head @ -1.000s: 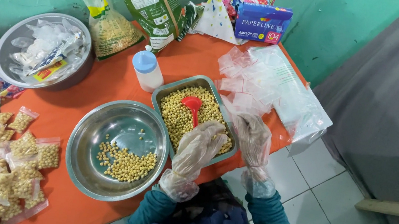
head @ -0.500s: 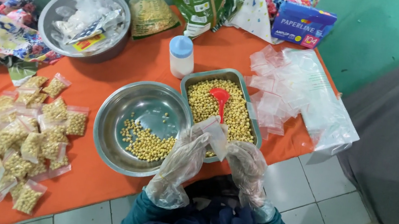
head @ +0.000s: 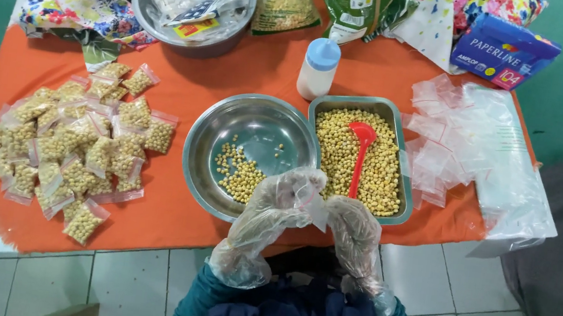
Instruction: The person scoops yellow split peas from a metal bowl into small clear plastic bags using gloved hands. Each bag is filled, sealed, and placed on the table among previously packed bags. The process repeats continuously throughout the clip.
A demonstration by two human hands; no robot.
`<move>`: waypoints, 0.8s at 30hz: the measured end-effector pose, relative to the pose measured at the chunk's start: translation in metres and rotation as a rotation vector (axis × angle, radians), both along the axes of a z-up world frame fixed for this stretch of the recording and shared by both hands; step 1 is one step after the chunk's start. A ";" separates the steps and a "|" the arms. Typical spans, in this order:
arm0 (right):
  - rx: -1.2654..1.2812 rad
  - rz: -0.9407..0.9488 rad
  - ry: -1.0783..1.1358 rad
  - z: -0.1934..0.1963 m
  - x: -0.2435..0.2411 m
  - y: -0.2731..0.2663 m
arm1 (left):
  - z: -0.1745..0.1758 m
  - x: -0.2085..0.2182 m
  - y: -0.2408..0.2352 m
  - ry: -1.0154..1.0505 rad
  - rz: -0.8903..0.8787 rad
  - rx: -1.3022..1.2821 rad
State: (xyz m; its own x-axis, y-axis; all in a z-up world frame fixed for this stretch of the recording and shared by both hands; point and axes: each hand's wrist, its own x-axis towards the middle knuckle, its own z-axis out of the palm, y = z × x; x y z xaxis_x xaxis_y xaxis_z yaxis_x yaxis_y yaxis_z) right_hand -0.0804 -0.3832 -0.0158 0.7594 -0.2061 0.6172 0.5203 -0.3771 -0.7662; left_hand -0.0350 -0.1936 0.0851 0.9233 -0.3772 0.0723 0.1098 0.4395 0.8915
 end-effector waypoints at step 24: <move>-0.826 0.528 -0.076 0.024 0.043 0.034 | -0.017 -0.015 0.093 0.006 0.810 0.834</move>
